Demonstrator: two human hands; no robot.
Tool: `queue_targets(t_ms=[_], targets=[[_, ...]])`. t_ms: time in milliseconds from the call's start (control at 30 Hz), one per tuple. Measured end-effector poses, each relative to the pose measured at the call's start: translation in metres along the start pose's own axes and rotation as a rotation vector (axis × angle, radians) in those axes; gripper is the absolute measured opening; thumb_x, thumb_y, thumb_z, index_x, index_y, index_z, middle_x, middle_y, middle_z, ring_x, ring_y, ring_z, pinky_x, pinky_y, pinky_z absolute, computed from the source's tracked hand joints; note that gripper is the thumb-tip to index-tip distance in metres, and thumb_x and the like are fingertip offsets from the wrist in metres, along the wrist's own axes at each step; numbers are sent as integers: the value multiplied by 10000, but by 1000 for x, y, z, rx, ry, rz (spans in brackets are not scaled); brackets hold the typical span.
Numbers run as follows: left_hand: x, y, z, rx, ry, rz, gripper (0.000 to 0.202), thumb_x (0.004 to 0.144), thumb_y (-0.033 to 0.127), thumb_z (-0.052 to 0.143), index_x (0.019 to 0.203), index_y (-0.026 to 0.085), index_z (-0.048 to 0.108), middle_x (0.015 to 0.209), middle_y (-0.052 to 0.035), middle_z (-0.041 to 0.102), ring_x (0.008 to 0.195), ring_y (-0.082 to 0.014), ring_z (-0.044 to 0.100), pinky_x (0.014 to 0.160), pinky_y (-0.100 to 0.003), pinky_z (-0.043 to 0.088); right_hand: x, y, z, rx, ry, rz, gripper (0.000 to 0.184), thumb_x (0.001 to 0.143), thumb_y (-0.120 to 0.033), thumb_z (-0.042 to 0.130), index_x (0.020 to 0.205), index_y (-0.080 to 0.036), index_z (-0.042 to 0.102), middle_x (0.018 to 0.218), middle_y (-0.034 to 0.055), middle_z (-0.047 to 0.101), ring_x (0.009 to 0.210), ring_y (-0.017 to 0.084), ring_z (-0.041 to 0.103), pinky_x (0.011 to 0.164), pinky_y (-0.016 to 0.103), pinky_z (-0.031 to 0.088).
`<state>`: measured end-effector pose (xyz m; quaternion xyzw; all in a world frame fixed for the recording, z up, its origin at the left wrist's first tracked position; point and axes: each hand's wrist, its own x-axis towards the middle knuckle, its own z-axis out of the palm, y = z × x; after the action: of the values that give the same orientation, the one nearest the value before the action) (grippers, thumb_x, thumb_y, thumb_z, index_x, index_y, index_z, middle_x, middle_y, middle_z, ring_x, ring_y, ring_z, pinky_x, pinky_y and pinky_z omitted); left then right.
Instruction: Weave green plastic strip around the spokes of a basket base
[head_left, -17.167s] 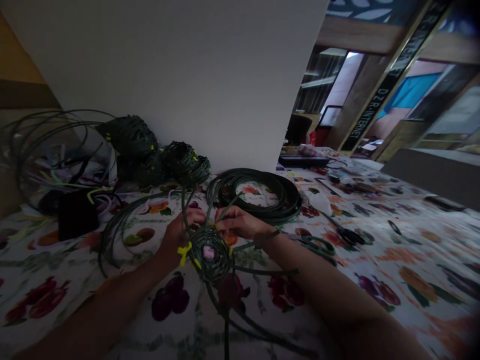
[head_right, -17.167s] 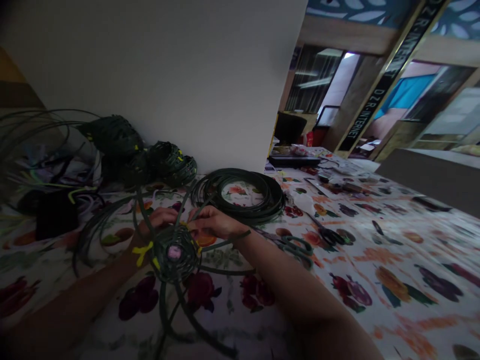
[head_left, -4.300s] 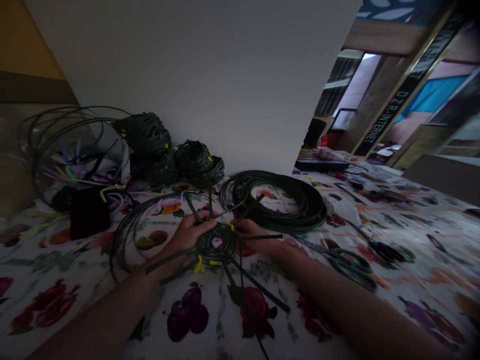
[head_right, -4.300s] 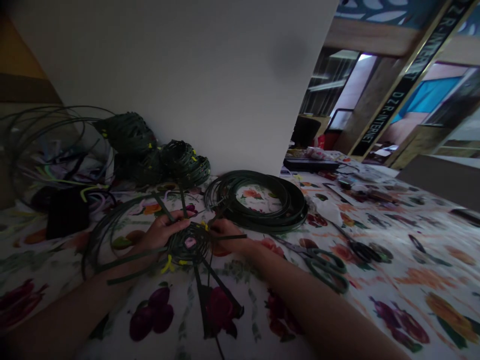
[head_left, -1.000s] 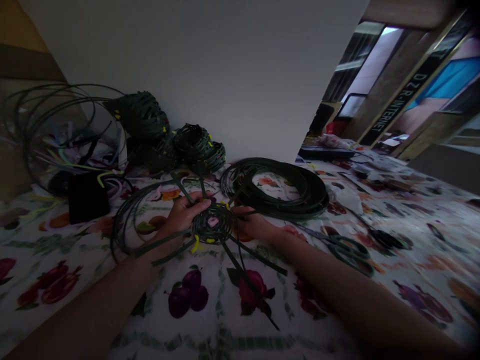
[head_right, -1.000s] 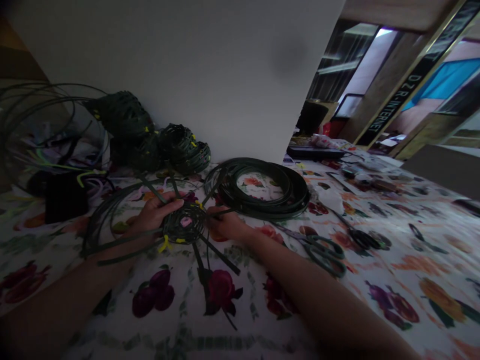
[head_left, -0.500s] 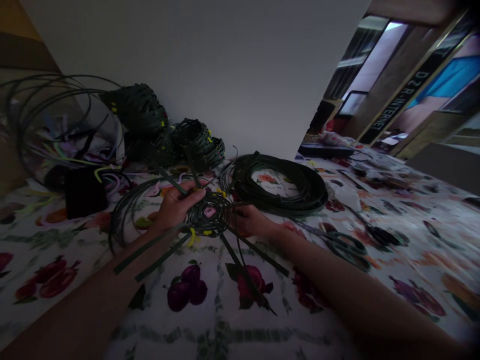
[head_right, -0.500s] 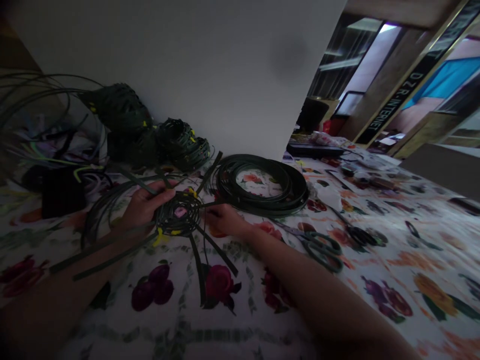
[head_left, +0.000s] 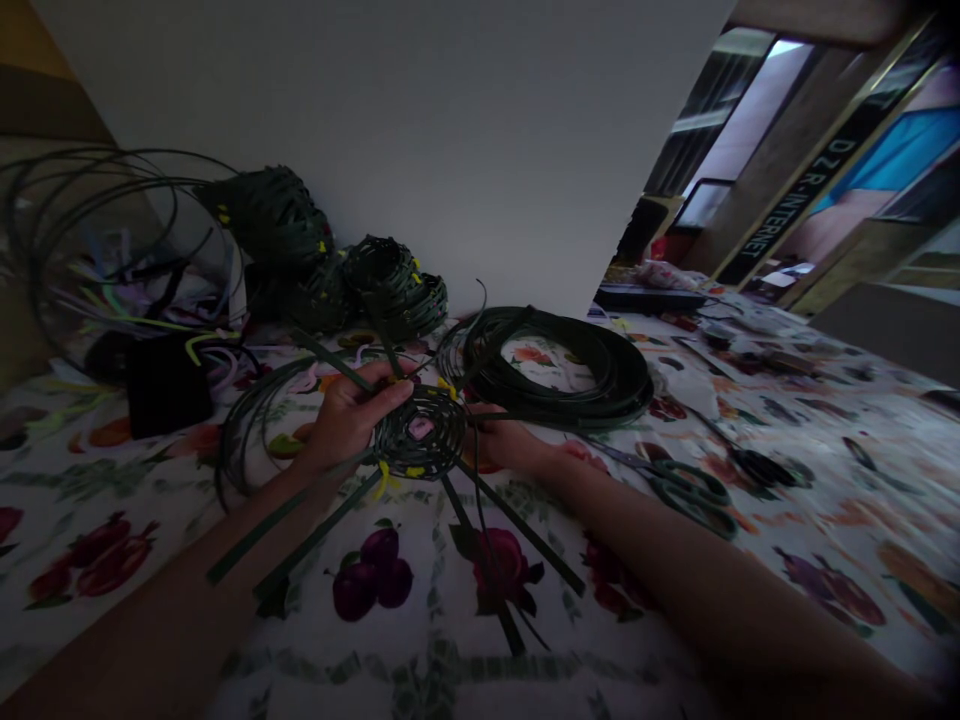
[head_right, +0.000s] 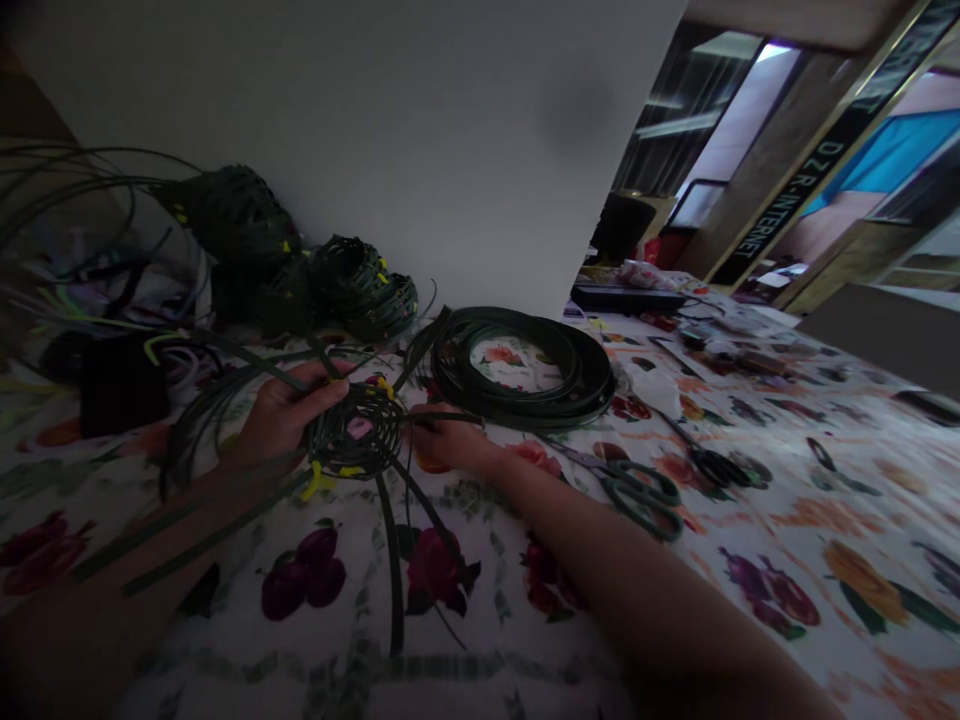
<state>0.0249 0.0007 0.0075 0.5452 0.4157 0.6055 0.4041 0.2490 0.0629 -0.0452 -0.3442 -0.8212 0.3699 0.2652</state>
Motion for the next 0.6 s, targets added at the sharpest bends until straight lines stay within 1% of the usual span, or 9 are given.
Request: queue_targets(t_ms=[67, 200, 267, 367, 467, 567, 600], targets=[[-1, 3, 0, 19, -10, -8, 263, 776, 361, 768, 993, 212, 763, 921, -23, 726, 844, -186, 652, 741, -259, 513, -1, -4, -1, -4, -27, 4, 223, 881, -336, 570, 858, -149, 691, 789, 40, 651, 729, 146, 546, 673, 247, 471], [-2, 9, 2, 56, -14, -48, 263, 757, 367, 785, 954, 194, 769, 805, -25, 709, 771, -181, 646, 689, -256, 517, -5, -15, -3, -26, -72, 69, 120, 840, -260, 591, 819, -157, 647, 686, 0, 588, 625, 108, 493, 564, 200, 410], [-2, 9, 3, 45, -29, -71, 262, 752, 369, 790, 945, 192, 769, 789, -27, 709, 746, -179, 645, 652, -251, 516, -5, -18, -3, -16, -51, 85, 83, 819, -224, 596, 784, -154, 623, 671, -9, 565, 600, 97, 473, 543, 194, 387], [-2, 8, 3, 13, -34, -67, 268, 754, 366, 791, 963, 200, 768, 822, -26, 718, 775, -177, 649, 691, -254, 521, -5, -18, -3, -39, -45, 37, 124, 843, -249, 579, 786, -155, 637, 716, 7, 586, 642, 111, 485, 587, 211, 407], [-2, 7, 2, -7, -24, -94, 275, 748, 361, 796, 974, 207, 765, 844, -21, 722, 789, -173, 648, 716, -256, 521, -5, -13, -4, 13, -48, -20, 190, 886, -310, 561, 859, -155, 668, 777, 27, 626, 682, 131, 518, 633, 234, 432], [0, 5, 2, -8, -32, -92, 272, 742, 360, 800, 957, 196, 766, 878, -29, 727, 823, -180, 652, 741, -260, 522, -5, -10, -2, 22, -46, -32, 180, 876, -299, 574, 828, -154, 670, 776, 25, 629, 678, 130, 510, 634, 240, 426], [0, 5, 2, -6, -38, -94, 276, 743, 362, 799, 962, 196, 766, 888, -31, 728, 832, -184, 654, 744, -262, 523, -6, -11, -1, 38, -17, -23, 155, 857, -283, 591, 818, -155, 668, 771, 20, 625, 680, 129, 508, 632, 237, 422]])
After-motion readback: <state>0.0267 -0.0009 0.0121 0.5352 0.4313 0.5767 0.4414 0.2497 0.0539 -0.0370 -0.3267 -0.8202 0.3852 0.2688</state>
